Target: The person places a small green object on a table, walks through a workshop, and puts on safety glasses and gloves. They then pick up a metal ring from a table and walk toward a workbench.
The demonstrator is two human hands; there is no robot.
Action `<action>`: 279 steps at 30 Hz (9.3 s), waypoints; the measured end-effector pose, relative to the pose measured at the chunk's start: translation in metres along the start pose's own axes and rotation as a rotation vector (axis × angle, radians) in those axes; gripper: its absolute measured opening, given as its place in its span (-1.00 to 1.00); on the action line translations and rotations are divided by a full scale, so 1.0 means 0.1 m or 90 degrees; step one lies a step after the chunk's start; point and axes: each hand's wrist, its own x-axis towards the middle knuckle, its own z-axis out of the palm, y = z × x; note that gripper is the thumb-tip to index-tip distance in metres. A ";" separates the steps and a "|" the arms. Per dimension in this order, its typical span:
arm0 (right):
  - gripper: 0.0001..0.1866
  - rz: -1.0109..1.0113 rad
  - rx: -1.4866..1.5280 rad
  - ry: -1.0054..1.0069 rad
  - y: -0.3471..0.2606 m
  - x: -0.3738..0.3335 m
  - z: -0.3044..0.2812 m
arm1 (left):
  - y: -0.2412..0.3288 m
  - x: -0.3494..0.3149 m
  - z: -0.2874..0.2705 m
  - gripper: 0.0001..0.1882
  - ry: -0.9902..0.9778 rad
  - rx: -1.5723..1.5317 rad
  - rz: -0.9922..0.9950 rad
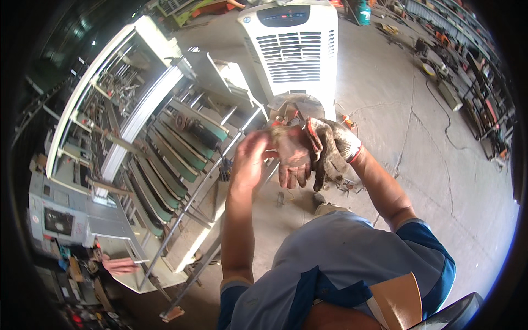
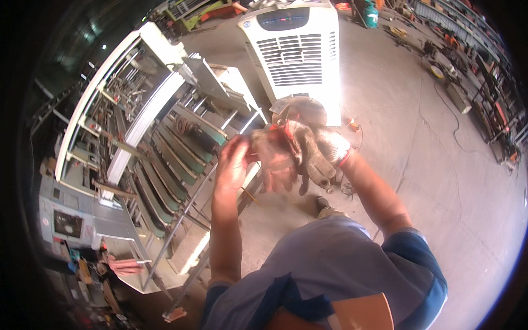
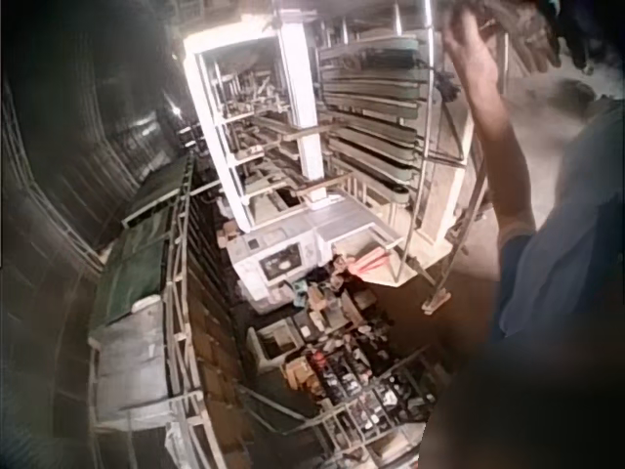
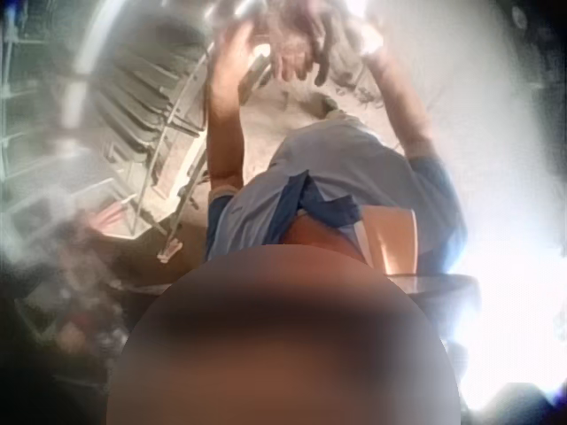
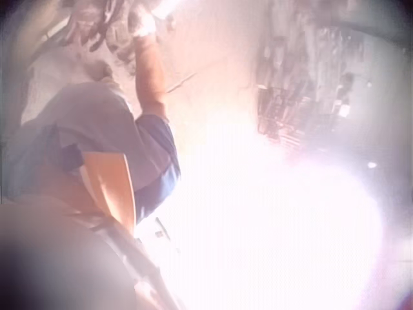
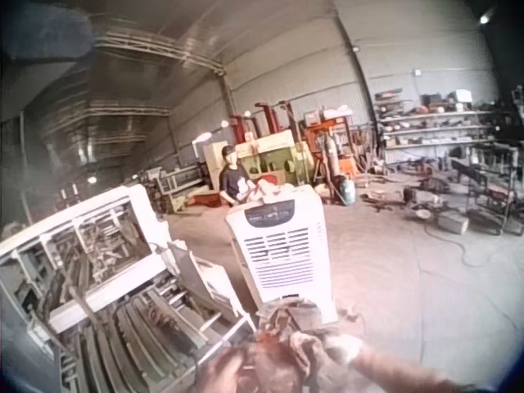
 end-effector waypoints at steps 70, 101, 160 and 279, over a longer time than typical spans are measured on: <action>-0.68 0.572 -0.284 -0.034 4.11 0.54 -0.47 | -0.25 -2.96 0.52 -0.79 0.639 0.497 -0.485; -0.72 0.018 -0.568 -0.184 0.67 -0.29 0.14 | -0.83 -0.67 0.22 -0.87 -0.133 0.984 0.217; -0.14 0.040 -0.694 0.326 1.40 -3.03 0.17 | -2.81 -1.44 1.83 -0.54 -0.221 0.052 -0.397; -0.57 -0.433 -0.014 1.966 -5.62 -30.87 -2.45 | -6.05 -20.67 26.73 0.09 -1.568 -0.261 0.771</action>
